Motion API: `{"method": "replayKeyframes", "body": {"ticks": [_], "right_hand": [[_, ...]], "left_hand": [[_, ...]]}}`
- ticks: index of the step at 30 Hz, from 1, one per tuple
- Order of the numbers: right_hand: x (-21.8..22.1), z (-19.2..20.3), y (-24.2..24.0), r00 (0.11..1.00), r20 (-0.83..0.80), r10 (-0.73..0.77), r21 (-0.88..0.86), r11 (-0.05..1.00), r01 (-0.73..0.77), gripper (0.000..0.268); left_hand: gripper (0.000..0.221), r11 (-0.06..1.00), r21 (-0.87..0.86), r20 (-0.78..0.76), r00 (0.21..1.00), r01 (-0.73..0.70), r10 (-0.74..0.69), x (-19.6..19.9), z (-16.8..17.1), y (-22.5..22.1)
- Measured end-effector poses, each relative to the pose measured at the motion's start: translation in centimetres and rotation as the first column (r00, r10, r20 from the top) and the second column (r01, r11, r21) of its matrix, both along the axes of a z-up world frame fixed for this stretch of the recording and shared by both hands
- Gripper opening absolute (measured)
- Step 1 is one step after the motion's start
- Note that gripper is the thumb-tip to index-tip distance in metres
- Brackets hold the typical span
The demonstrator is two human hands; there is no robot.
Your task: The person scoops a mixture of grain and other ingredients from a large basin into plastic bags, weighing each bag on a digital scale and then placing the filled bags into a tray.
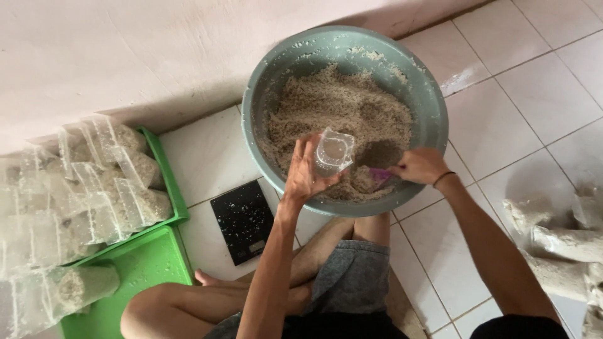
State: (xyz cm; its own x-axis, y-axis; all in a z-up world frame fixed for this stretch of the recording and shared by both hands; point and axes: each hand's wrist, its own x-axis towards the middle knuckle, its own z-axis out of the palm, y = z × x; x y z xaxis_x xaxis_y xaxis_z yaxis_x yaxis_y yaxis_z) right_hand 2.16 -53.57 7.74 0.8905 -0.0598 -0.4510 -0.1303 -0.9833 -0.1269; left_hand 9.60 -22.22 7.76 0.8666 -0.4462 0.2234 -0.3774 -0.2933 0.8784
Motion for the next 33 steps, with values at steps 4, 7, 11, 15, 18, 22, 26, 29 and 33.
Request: {"method": "replayKeyframes", "body": {"ticks": [4, 7, 11, 15, 18, 22, 26, 29, 33], "right_hand": [[-0.9, 2.9, -1.3, 0.989, -0.026, -0.144, 0.059, 0.988, 0.145, 0.062], [-1.5, 5.2, -2.3, 0.981, 0.094, -0.168, 0.093, 0.983, 0.159, 0.058], [-1.3, 9.4, -1.5, 0.922, 0.386, -0.033, 0.192, 0.980, -0.045, 0.050], [-0.1, 10.7, -0.6, 0.835, 0.535, 0.132, 0.232, 0.927, -0.296, 0.044], [0.2, 12.3, 2.7, 0.899, 0.431, -0.084, 0.187, 0.982, 0.002, 0.061], [0.3, 12.4, 4.3, 0.892, 0.449, -0.046, 0.079, 0.997, 0.011, 0.048], [0.2, 13.0, 6.6, 0.889, 0.457, 0.031, -0.162, 0.986, 0.049, 0.043], [-0.3, 13.9, 8.3, 0.858, 0.493, 0.145, -0.317, 0.948, 0.022, 0.040], [-0.7, 14.0, 9.6, 0.769, 0.566, 0.296, -0.427, 0.904, -0.033, 0.036]], "left_hand": [[0.098, 0.999, -0.010, 0.049, 0.998, -0.034, 0.034, 0.0, -0.8, -0.2], [0.110, 0.998, 0.056, -0.021, 1.000, -0.004, 0.005, -0.1, 0.1, 0.0], [0.120, 0.996, 0.088, 0.151, 0.988, 0.011, -0.024, -0.3, -1.7, 0.0], [0.130, 0.998, 0.042, 0.356, 0.933, 0.037, -0.049, 0.0, -4.2, -0.5], [0.119, 0.996, 0.085, 0.074, 0.997, -0.020, 0.014, -0.6, 0.3, 0.0], [0.117, 0.995, 0.090, 0.092, 0.995, -0.032, 0.023, -0.5, -0.4, -0.1], [0.117, 0.994, 0.109, 0.058, 0.998, -0.019, 0.013, -0.3, -0.7, 0.0], [0.116, 0.994, 0.107, 0.053, 0.999, -0.015, 0.009, -0.3, -0.9, -0.2], [0.114, 0.993, 0.113, 0.113, 0.993, -0.029, 0.016, -0.9, -0.5, 0.0]]}}
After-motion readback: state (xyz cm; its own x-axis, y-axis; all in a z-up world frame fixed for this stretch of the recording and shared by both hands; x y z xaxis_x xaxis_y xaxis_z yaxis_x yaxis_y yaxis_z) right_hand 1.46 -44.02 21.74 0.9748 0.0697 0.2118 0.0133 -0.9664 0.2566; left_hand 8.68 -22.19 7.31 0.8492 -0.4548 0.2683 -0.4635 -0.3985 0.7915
